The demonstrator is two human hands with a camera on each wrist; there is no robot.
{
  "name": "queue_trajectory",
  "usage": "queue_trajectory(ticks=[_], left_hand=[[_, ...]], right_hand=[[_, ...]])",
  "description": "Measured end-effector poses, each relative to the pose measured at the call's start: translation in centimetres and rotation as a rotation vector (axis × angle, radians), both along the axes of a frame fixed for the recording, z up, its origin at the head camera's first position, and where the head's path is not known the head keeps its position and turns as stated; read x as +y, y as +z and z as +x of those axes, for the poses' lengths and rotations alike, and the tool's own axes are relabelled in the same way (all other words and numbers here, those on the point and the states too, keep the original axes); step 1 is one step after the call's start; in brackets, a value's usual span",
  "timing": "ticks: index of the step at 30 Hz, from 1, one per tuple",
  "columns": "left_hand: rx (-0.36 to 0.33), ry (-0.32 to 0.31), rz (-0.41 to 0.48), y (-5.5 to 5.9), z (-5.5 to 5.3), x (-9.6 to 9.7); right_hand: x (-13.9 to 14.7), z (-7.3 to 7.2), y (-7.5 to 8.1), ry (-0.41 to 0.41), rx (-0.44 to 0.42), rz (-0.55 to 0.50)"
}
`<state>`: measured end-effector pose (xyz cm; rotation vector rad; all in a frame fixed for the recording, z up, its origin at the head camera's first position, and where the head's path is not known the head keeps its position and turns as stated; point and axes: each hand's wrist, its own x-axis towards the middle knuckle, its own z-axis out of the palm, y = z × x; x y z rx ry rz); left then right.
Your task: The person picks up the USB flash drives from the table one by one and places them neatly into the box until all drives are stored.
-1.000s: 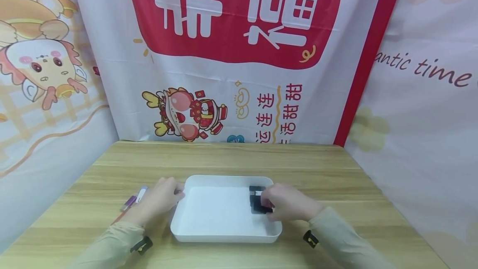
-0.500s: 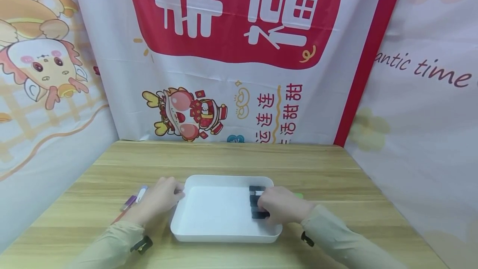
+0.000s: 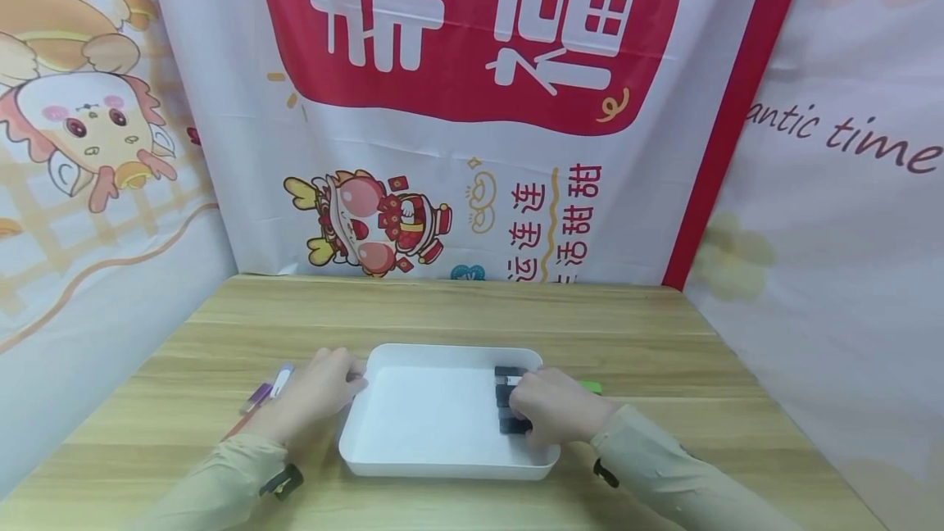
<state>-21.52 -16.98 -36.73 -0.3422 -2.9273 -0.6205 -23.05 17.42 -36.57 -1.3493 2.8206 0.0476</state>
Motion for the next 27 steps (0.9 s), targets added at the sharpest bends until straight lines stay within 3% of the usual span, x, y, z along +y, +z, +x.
queue_trajectory(ticks=[9,27], left_hand=[[-0.037,0.012,0.002,0.14,0.02,0.22],[-0.017,0.009,-0.007,0.14,0.09,0.19]], right_hand=[[-0.21,0.34,0.07,0.004,0.084,0.026],[-0.20,0.22,-0.04,0.036,0.148,0.007]])
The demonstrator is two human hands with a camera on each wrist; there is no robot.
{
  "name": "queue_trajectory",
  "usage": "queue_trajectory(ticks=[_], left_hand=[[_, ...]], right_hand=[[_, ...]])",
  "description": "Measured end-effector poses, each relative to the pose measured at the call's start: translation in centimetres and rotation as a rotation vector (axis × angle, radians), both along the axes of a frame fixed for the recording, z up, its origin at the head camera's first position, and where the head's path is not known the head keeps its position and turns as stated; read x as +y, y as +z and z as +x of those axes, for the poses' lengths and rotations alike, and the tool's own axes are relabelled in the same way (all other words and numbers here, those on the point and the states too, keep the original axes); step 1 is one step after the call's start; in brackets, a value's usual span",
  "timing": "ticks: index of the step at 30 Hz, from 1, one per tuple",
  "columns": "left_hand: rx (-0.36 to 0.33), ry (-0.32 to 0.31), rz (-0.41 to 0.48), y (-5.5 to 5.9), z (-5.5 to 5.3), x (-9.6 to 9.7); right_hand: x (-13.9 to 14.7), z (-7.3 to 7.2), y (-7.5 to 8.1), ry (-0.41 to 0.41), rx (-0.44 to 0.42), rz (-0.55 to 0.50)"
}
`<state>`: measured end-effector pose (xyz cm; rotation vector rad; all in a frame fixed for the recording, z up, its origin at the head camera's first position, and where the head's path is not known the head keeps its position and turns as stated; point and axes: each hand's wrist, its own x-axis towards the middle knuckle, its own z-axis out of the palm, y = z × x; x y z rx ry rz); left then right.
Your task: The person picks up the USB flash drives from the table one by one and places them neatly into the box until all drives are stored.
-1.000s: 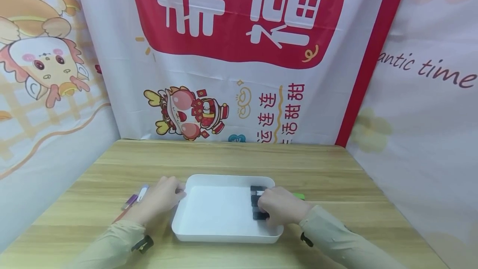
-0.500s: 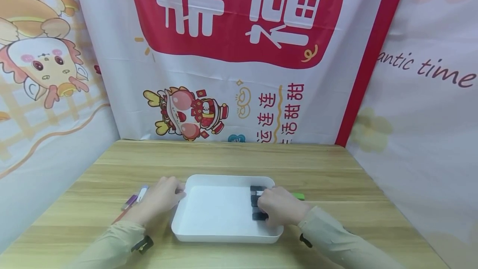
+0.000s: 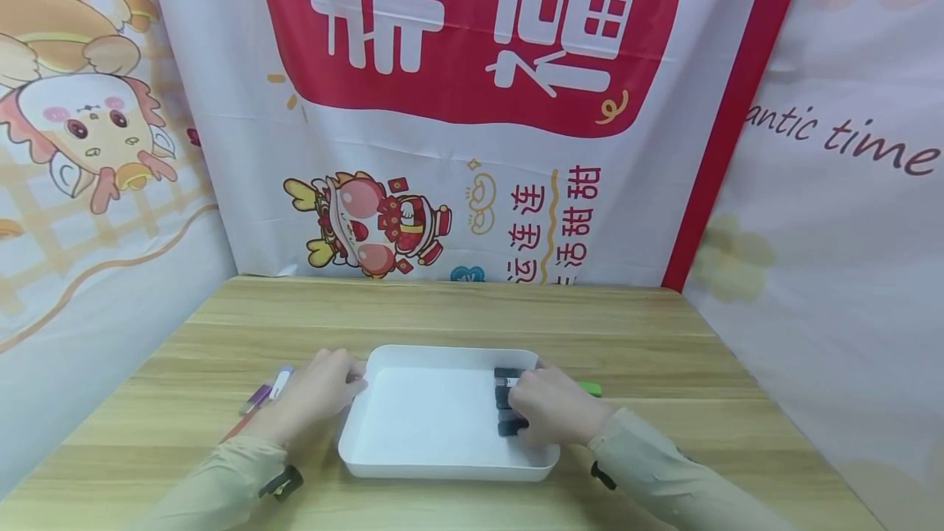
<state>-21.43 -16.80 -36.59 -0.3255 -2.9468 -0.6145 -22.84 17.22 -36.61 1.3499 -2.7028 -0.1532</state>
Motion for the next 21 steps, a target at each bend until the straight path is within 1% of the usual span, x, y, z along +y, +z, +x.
queue_trajectory(ticks=[10,13,15,18,21], left_hand=[[-0.007,0.000,0.001,-0.1,0.0,0.1],[-0.008,0.001,0.002,-0.2,0.1,0.1],[-0.009,0.000,0.004,-0.1,0.1,0.1],[-0.014,0.000,0.009,-0.1,0.1,0.2],[-0.014,0.003,0.014,0.0,0.1,0.1]], right_hand=[[0.0,0.2,-0.2,-0.013,-0.021,-0.018],[0.2,0.1,0.1,-0.003,-0.031,-0.055],[0.6,0.0,0.6,-0.026,-0.065,-0.096],[1.4,-0.3,1.8,-0.097,-0.127,-0.179],[2.5,-1.0,2.9,-0.150,-0.137,-0.250]])
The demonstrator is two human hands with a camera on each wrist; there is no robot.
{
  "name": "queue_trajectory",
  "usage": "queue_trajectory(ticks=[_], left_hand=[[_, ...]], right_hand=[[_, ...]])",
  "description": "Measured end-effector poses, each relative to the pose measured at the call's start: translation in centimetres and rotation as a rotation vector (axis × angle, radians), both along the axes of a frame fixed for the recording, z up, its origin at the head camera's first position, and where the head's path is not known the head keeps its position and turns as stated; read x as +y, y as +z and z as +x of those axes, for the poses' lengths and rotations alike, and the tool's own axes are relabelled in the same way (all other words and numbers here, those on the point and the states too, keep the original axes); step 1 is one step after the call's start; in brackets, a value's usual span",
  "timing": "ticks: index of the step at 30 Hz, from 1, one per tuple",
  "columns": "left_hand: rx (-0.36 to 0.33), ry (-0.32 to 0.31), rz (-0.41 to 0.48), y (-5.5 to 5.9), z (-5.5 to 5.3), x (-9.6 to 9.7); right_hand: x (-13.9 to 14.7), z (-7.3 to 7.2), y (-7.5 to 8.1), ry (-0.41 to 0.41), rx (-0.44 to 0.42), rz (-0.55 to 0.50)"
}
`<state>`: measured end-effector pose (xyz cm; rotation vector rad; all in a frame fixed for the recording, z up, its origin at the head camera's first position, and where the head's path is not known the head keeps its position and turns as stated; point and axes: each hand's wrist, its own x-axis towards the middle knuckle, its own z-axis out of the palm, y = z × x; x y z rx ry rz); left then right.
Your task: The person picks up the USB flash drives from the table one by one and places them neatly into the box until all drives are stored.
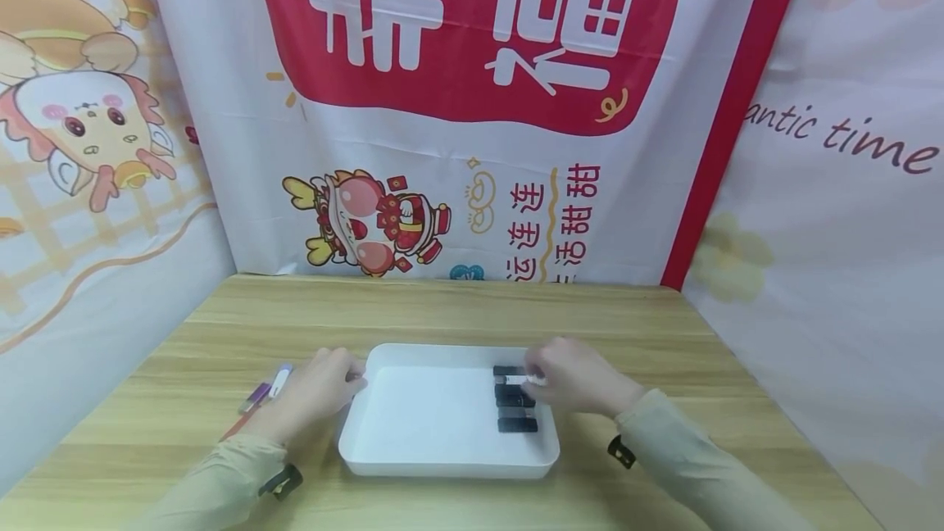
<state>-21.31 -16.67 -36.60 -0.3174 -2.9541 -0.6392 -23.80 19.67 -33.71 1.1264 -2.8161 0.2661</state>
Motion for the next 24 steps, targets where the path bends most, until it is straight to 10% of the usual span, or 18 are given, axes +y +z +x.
queue_trajectory(ticks=[6,24], left_hand=[[0.004,0.001,-0.007,0.0,0.0,-0.1],[-0.005,0.000,-0.005,-0.1,-0.1,0.1]], right_hand=[[2.8,-2.0,1.0,-0.030,0.037,-0.015],[7.7,-5.4,-1.3,-0.203,-0.369,0.155]])
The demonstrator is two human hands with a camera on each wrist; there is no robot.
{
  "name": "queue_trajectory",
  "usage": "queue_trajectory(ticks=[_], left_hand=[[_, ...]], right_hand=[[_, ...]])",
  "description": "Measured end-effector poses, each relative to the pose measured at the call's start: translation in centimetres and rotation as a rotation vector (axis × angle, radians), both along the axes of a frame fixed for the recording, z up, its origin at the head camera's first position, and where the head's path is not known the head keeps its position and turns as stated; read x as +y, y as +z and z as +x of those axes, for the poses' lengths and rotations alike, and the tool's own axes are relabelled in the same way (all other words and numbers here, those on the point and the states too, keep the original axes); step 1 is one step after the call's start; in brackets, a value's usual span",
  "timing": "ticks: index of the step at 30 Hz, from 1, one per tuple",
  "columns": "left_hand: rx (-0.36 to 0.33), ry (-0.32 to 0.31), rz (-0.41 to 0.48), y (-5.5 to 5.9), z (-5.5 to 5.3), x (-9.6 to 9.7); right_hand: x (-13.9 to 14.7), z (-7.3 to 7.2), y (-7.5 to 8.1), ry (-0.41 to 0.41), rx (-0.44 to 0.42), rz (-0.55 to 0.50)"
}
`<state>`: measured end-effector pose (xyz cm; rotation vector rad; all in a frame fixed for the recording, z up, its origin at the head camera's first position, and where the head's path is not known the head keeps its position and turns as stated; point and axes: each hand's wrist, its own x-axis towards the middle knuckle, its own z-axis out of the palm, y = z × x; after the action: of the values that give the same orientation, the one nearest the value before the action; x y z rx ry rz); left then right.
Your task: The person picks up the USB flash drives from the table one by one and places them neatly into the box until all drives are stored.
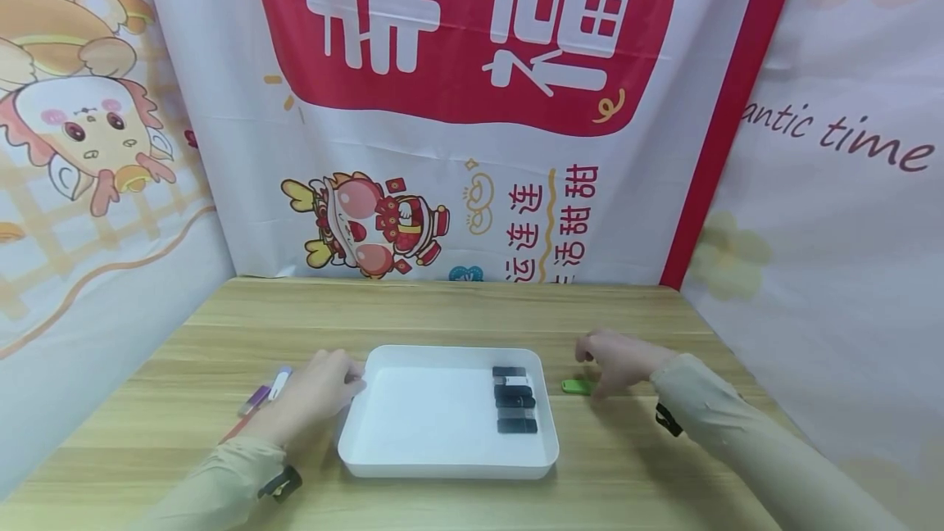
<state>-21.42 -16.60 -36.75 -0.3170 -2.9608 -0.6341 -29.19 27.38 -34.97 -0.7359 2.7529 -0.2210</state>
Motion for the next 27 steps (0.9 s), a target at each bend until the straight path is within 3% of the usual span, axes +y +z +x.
queue_trajectory(ticks=[9,17,27], left_hand=[[0.011,-0.005,0.001,-0.1,0.0,-0.1],[0.012,-0.004,-0.001,0.0,0.0,-0.1],[0.015,-0.004,0.000,0.0,0.1,-0.1]], right_hand=[[0.1,-0.9,-1.5,-0.016,-0.033,-0.028],[0.0,-1.2,-1.7,-0.029,-0.034,-0.030],[0.0,-1.8,-1.8,0.027,-0.022,0.010]])
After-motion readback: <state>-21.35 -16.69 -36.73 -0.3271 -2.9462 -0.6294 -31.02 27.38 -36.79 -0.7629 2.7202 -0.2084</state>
